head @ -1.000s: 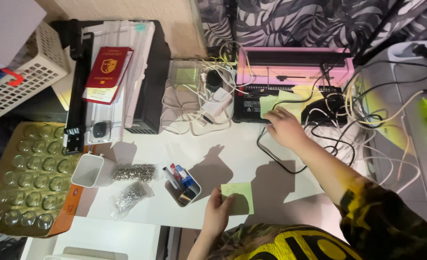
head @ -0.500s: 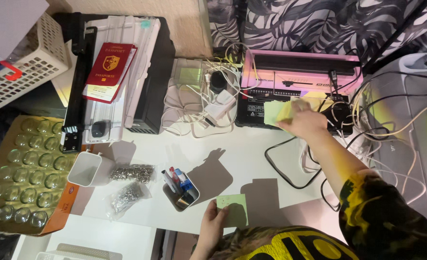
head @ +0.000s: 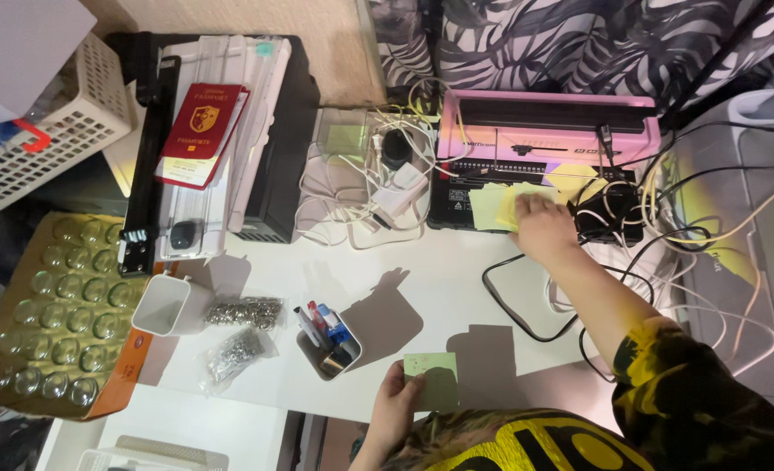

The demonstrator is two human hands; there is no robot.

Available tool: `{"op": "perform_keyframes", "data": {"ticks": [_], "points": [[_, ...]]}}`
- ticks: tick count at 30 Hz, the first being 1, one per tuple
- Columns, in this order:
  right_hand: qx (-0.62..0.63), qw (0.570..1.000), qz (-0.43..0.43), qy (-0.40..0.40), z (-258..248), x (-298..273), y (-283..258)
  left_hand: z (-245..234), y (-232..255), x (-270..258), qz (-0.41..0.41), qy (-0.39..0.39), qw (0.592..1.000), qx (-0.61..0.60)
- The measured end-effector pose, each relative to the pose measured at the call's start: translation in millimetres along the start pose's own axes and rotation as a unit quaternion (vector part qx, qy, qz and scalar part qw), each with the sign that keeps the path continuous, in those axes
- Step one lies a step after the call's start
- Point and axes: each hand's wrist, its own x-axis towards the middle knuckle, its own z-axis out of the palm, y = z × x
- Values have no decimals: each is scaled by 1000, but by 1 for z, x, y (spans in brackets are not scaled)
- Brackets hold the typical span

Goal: The person organizes various craft and office supplies by taking them out of drawers and a box, sorting them into baskets, and placing them back on a desk.

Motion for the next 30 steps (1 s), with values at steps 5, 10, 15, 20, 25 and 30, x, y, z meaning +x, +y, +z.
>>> {"op": "perform_keyframes", "data": {"ticks": [5, 10, 15, 20, 25, 30], "points": [[150, 988, 10, -31, -29, -8, 8, 7, 22, -17, -12, 43, 997, 61], [235, 969, -14, 77, -22, -34, 2, 7, 16, -10, -21, 27, 999, -32], [255, 946, -135, 146, -26, -105, -58, 30, 50, -34, -74, 46, 981, -171], [208, 827, -348, 391, -26, -180, -125, 37, 30, -13, -21, -19, 921, -388], [243, 846, -396, 261, -6, -197, -128, 11, -12, 5, -7, -89, 933, -349], [308, 846, -392, 189, 3, -199, -130, -8, -49, 28, 94, -173, 940, -278]]}}
